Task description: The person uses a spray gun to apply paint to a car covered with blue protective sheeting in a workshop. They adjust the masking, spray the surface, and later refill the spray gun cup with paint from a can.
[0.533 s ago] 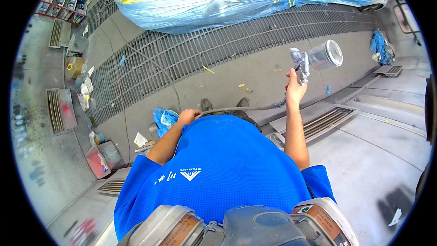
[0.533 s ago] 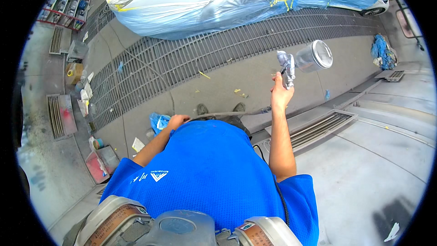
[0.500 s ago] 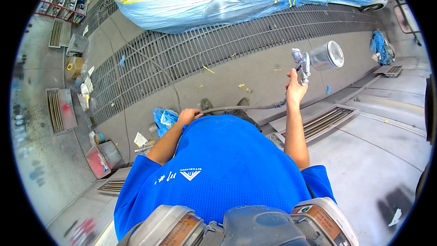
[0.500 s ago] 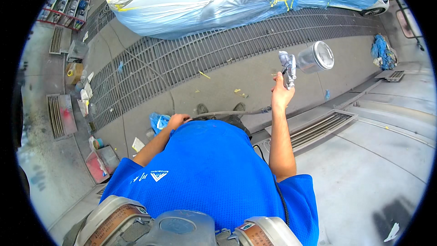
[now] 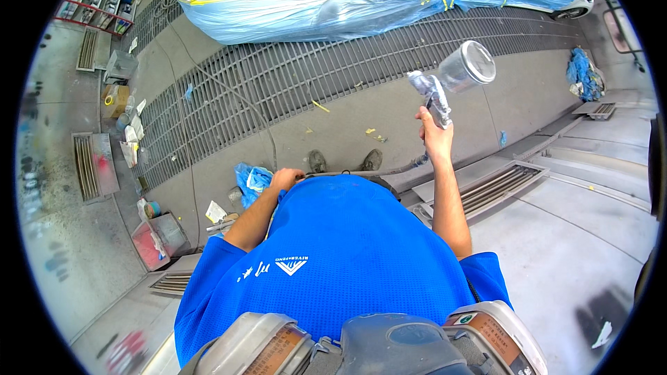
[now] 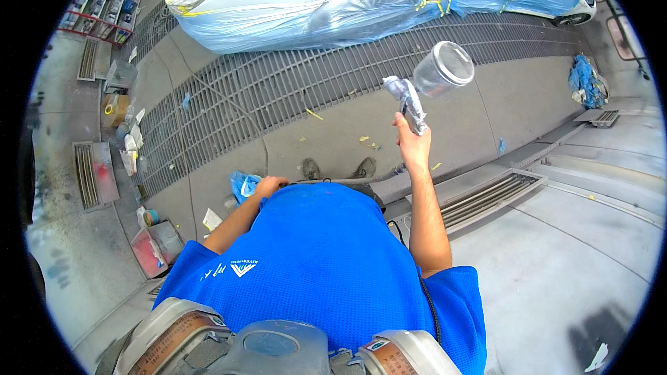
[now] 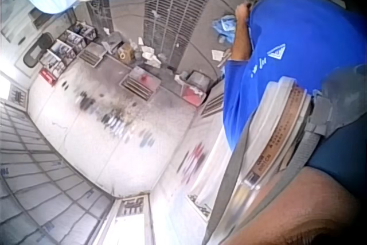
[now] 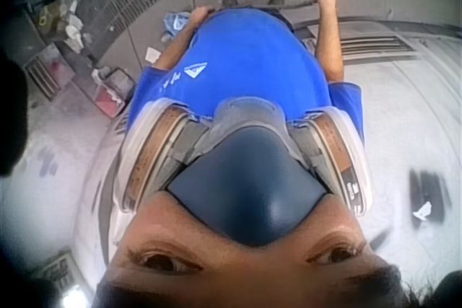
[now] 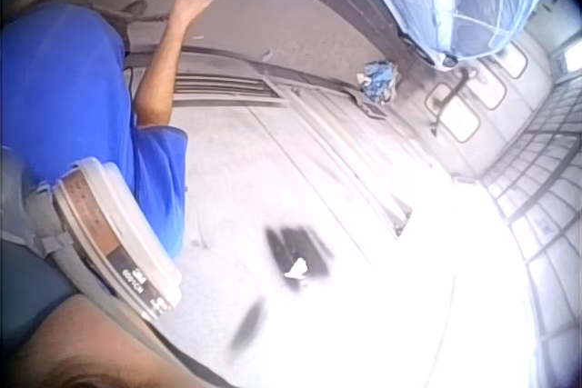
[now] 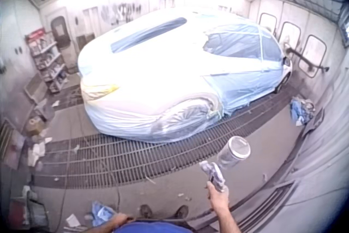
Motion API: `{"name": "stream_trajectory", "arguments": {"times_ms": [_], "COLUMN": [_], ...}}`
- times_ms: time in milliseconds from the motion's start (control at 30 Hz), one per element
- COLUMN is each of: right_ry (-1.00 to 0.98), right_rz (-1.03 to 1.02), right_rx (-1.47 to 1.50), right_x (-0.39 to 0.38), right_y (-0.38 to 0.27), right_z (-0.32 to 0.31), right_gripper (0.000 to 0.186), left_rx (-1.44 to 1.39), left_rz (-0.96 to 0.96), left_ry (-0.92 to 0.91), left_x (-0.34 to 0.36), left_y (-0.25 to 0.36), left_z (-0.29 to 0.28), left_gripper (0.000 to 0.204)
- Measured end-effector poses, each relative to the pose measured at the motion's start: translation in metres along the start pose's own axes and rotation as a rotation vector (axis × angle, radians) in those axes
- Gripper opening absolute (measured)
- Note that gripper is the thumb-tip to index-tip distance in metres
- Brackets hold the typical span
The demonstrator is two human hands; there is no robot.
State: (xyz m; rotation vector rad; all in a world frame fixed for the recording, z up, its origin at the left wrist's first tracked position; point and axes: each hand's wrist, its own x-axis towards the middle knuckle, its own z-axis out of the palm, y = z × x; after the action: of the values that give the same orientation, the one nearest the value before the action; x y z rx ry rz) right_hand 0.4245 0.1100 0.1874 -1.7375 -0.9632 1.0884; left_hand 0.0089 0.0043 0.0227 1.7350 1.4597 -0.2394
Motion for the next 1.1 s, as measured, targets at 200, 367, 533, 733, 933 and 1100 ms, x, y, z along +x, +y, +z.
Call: {"name": "stream_trajectory", "arguments": {"times_ms": [200, 367, 533, 733, 933, 1100], "right_ry": [-0.031, 0.033, 0.161, 0.281, 0.266, 0.288], "right_rz": [-0.033, -0.04, -0.134, -0.133, -0.022, 0.07], "right_rx": [0.004, -0.042, -0.088, -0.159, -0.075, -0.095], "right_x": [-0.002, 0.0, 0.015, 0.044, 0.095, 0.151], "right_y": [-0.006, -0.023, -0.04, -0.02, -0.006, 0.0], "right_z": [-0.001, -0.026, -0.086, -0.121, -0.076, 0.005], "right_gripper": [0.027, 0.025, 0.022, 0.022, 0.02, 0.022], "left_rx": [-0.038, -0.029, -0.245, -0.447, -0.395, -0.287], "left_rz": [0.038, 0.148, 0.207, 0.22, 0.075, 0.069], "left_ry": [-0.001, 0.04, 0.098, 0.268, 0.199, 0.193], "left_x": [0.011, 0.048, 0.117, 0.134, 0.146, 0.196], "left_y": [-0.012, -0.007, 0.084, 0.135, 0.066, -0.011], "left_z": [0.028, 0.047, 0.019, -0.041, -0.099, -0.182], "left_gripper": [0.028, 0.029, 0.033, 0.037, 0.041, 0.042]}}
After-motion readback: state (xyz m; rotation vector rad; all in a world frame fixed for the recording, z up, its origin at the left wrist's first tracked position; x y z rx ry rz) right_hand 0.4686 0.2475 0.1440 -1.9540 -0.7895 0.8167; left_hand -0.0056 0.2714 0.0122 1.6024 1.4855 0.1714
